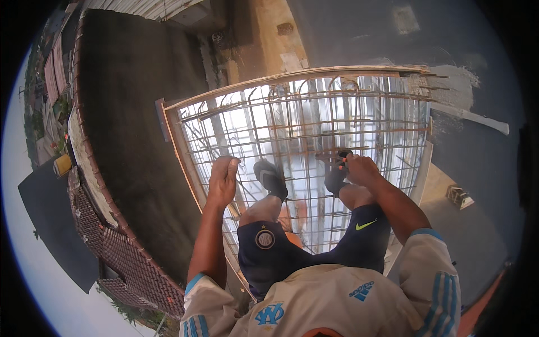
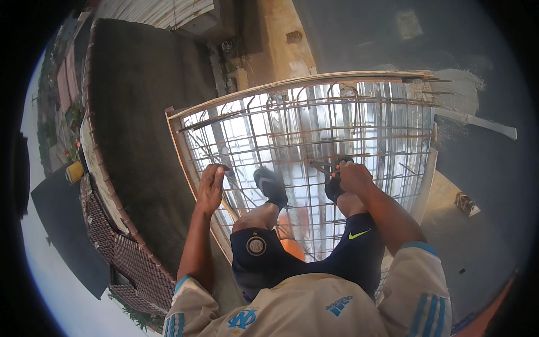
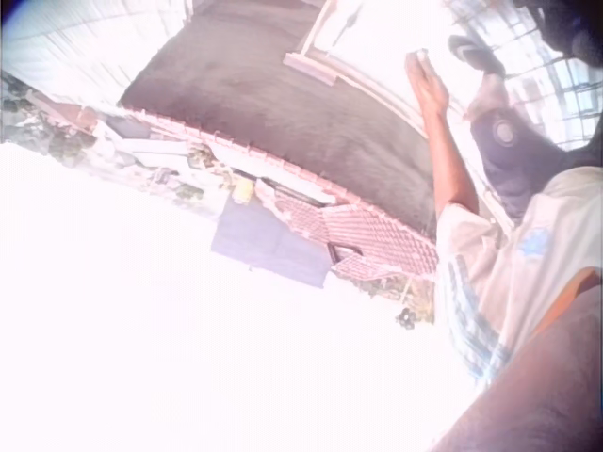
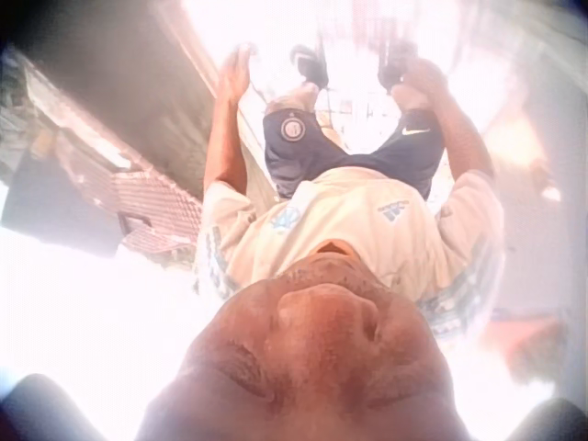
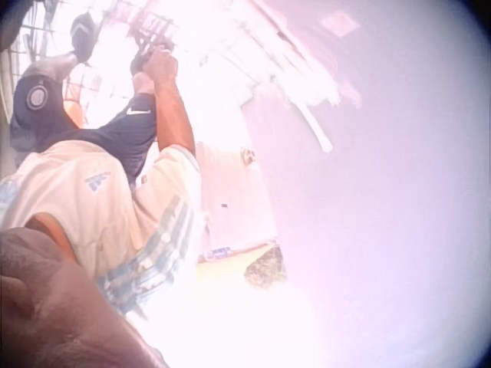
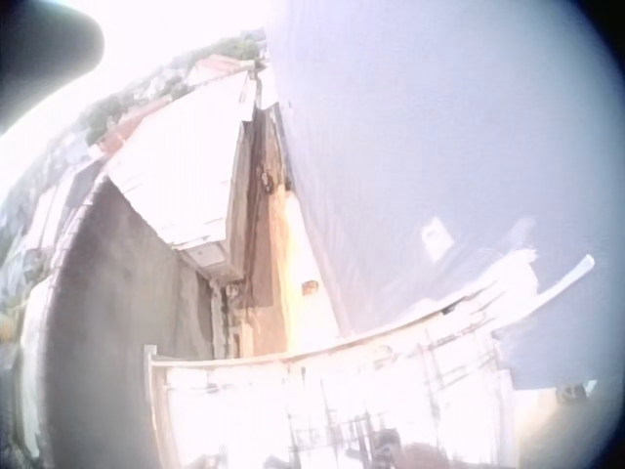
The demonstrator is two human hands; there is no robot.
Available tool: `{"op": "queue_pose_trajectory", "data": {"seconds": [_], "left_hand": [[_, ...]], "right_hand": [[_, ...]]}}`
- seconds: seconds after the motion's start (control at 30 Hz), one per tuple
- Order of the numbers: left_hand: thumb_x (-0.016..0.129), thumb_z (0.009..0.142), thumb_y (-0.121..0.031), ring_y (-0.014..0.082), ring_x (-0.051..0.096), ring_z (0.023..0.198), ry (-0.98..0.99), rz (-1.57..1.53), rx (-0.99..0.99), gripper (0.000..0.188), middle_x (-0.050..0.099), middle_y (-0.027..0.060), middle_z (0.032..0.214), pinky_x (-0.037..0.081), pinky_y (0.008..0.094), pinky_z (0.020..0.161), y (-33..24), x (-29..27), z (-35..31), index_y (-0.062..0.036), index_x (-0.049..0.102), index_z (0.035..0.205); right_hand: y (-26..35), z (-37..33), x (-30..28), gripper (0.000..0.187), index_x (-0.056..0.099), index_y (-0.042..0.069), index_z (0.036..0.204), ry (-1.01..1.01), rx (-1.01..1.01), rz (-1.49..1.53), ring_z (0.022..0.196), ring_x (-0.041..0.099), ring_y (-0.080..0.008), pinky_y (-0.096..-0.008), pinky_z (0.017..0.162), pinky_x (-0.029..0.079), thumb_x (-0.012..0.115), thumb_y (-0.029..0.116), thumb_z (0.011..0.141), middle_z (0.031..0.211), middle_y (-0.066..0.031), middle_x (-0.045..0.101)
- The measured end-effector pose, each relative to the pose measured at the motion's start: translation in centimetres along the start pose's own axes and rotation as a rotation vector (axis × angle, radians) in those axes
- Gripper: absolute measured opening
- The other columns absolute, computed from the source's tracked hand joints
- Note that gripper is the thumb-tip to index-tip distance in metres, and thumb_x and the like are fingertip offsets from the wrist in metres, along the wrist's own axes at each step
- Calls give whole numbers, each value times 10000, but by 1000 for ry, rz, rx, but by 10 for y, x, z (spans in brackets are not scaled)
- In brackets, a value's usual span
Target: The person is assembling a metal grid structure on a rooftop. They use pliers to bend and secure metal rods into a grid pattern, repeatedly adjusting and tightening the connections.
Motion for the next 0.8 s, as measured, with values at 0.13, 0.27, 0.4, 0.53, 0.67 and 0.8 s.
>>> {"op": "queue_pose_trajectory", "data": {"seconds": [0.13,0.27,0.4,0.53,0.67,0.8], "left_hand": [[387,1011,-377,409,560,943,92,163,-16,468,621,261,971,420,448,852,56,67,69,37,596,1073],[387,995,-439,438,592,1002,186,-91,-100,579,629,302,1040,436,441,896,103,138,121,95,572,1121],[374,988,-524,179,557,676,428,-144,-64,637,589,104,770,486,337,670,130,203,166,81,575,1015],[400,987,-499,165,558,640,518,-166,-112,581,565,79,715,485,330,635,143,236,202,51,580,944],[439,1003,-390,162,578,620,543,-411,-138,431,553,66,743,517,311,617,160,261,243,9,561,898],[450,1006,-375,207,613,693,356,-768,-247,395,584,117,798,536,346,686,152,237,273,2,539,931]], "right_hand": [[-6,110,61,240,582,50,1068,-124,-46,-99,975,656,-300,-426,837,505,560,125,841,1003,-149,664],[17,185,102,225,584,71,1083,-184,-103,-175,1011,638,-275,-413,868,478,541,120,867,1037,-131,644],[28,240,134,218,592,87,1077,-173,-172,-181,1027,619,-273,-420,872,458,541,137,871,1067,-120,626],[30,279,136,182,611,55,999,-244,-304,-253,984,624,-283,-436,842,456,550,149,856,1048,-134,625],[40,307,51,195,617,-5,935,-548,-307,70,946,620,-349,-468,812,481,540,148,843,1056,-201,604],[100,294,-29,419,552,14,1126,-548,-337,454,1090,567,-385,-470,961,434,562,339,862,1163,-233,581]]}}
Point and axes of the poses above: each hand's wrist, its own z-axis towards the middle knuckle, its own x-axis out of the palm, y = z × x, the point moved 7 cm from there along z, towards the middle knuckle
